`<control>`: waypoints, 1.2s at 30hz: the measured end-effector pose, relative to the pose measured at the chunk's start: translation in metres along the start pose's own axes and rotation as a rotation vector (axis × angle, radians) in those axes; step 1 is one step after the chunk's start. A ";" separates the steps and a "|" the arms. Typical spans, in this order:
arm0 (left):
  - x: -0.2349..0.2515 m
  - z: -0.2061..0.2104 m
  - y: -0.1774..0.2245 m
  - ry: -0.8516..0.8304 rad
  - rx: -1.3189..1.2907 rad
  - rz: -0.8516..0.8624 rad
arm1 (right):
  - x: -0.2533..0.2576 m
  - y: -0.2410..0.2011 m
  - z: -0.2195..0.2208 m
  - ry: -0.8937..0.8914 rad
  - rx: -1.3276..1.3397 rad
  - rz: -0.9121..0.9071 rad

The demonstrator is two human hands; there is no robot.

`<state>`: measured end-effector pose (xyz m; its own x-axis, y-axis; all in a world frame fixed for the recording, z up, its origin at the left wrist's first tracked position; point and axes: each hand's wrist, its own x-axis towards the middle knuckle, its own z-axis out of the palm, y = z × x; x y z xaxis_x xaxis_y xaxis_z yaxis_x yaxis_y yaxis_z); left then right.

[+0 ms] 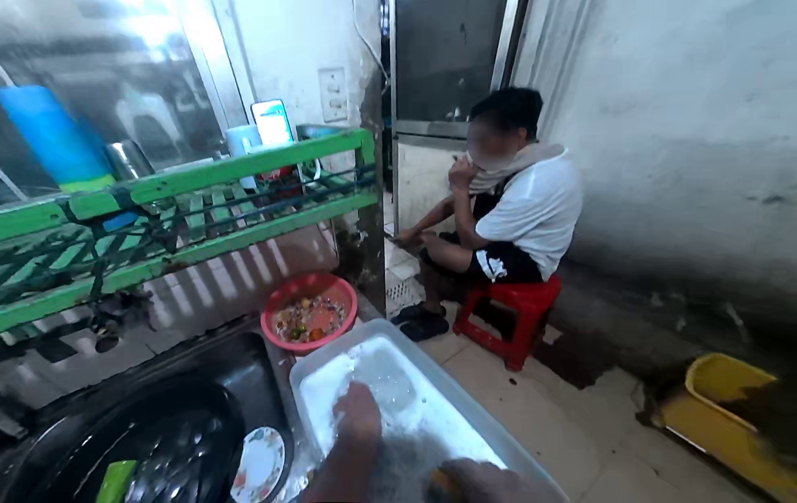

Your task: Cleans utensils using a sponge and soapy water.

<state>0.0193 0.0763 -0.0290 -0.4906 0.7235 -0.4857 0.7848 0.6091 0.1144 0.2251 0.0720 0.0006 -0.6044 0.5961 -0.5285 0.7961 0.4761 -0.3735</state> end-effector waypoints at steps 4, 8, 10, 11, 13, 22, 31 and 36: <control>0.002 -0.015 -0.003 -0.026 -0.199 -0.005 | 0.005 -0.004 -0.004 -0.016 0.011 0.006; 0.007 -0.012 -0.023 -0.139 -0.634 0.121 | 0.009 -0.004 -0.006 -0.113 0.042 0.033; 0.003 -0.011 -0.029 -0.168 -0.871 0.120 | 0.012 -0.003 -0.009 -0.130 0.079 0.053; 0.001 -0.011 -0.029 -0.177 -1.043 0.118 | 0.013 -0.002 -0.010 -0.115 0.097 0.053; -0.005 -0.014 -0.029 -0.219 -1.352 0.136 | 0.017 0.001 -0.010 -0.111 0.096 0.069; -0.025 -0.009 -0.023 -0.228 -1.360 0.143 | 0.001 -0.009 -0.019 0.109 0.079 0.087; -0.061 -0.014 -0.038 -0.211 -1.799 0.227 | 0.005 0.002 -0.017 0.558 0.577 -0.166; -0.064 -0.009 -0.040 -0.167 -1.817 0.252 | -0.001 -0.032 -0.040 0.521 1.219 -0.268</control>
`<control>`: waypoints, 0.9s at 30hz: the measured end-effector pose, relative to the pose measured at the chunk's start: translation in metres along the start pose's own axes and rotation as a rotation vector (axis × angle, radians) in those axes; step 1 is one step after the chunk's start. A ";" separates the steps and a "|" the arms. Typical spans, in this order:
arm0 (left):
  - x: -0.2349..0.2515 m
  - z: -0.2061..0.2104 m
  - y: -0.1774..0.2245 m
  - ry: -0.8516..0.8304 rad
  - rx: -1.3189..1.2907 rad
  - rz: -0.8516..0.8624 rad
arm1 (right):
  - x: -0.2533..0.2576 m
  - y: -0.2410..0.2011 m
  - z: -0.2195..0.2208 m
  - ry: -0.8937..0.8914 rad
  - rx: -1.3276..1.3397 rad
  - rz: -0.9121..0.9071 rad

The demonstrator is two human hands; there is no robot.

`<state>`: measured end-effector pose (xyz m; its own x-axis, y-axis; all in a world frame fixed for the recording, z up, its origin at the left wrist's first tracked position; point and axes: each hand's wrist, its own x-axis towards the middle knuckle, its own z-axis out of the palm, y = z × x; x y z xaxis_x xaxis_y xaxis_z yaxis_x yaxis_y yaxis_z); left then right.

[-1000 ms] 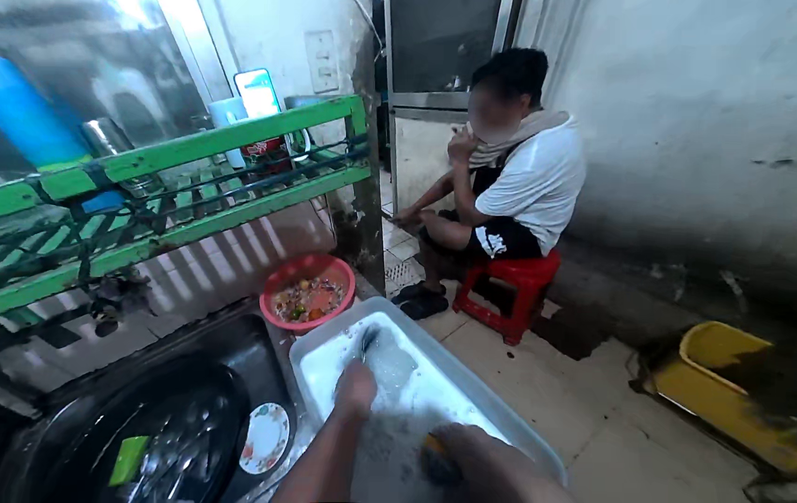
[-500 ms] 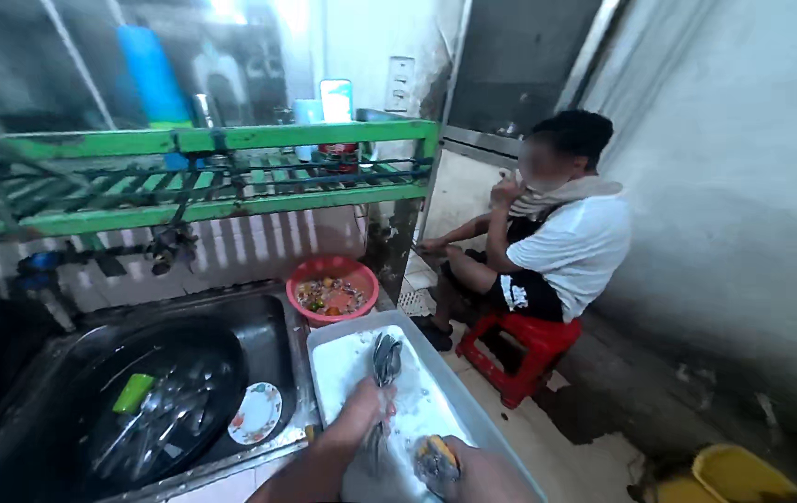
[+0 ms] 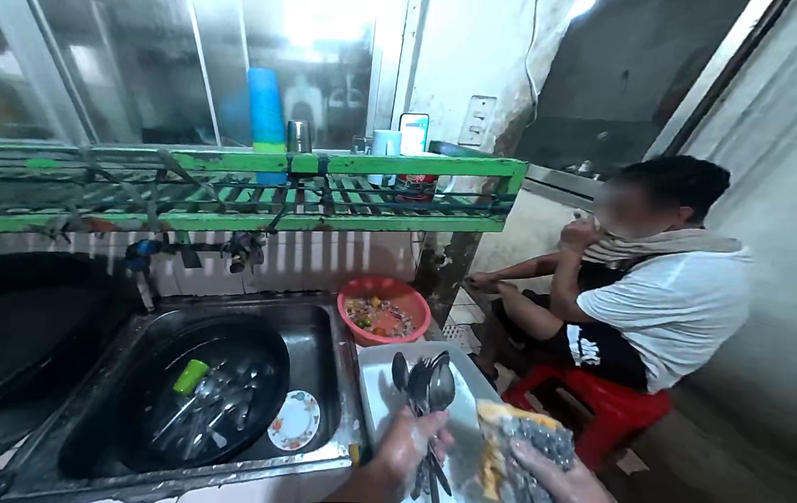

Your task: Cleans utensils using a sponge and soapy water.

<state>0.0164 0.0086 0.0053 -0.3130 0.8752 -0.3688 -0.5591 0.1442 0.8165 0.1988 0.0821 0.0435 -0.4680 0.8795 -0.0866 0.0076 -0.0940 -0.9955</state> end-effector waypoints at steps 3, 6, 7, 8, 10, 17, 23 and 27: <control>-0.005 0.002 0.000 -0.033 0.083 -0.007 | 0.012 -0.016 0.015 -0.076 0.130 0.055; -0.006 0.003 -0.006 -0.067 0.223 -0.007 | 0.027 -0.016 0.019 -0.091 0.185 0.085; -0.007 0.004 -0.006 -0.096 0.260 -0.015 | 0.030 -0.013 0.017 -0.097 0.204 0.092; -0.009 0.004 -0.005 -0.125 0.283 -0.025 | 0.032 -0.011 0.013 -0.110 0.226 0.095; -0.012 0.005 -0.002 -0.149 0.297 -0.049 | 0.036 -0.007 0.006 -0.141 0.269 0.079; -0.008 0.006 -0.003 -0.105 0.237 -0.061 | 0.053 0.009 -0.011 -0.294 0.345 0.104; -0.005 0.008 -0.001 -0.168 0.231 -0.132 | 0.057 0.011 -0.012 -0.295 0.540 0.145; -0.005 0.007 -0.001 -0.333 0.112 -0.071 | 0.068 0.021 -0.026 -0.516 0.675 0.010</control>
<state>0.0244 0.0070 0.0096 0.0011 0.9609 -0.2768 -0.4767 0.2438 0.8446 0.1897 0.1520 0.0153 -0.8167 0.5691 0.0959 -0.4381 -0.5032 -0.7449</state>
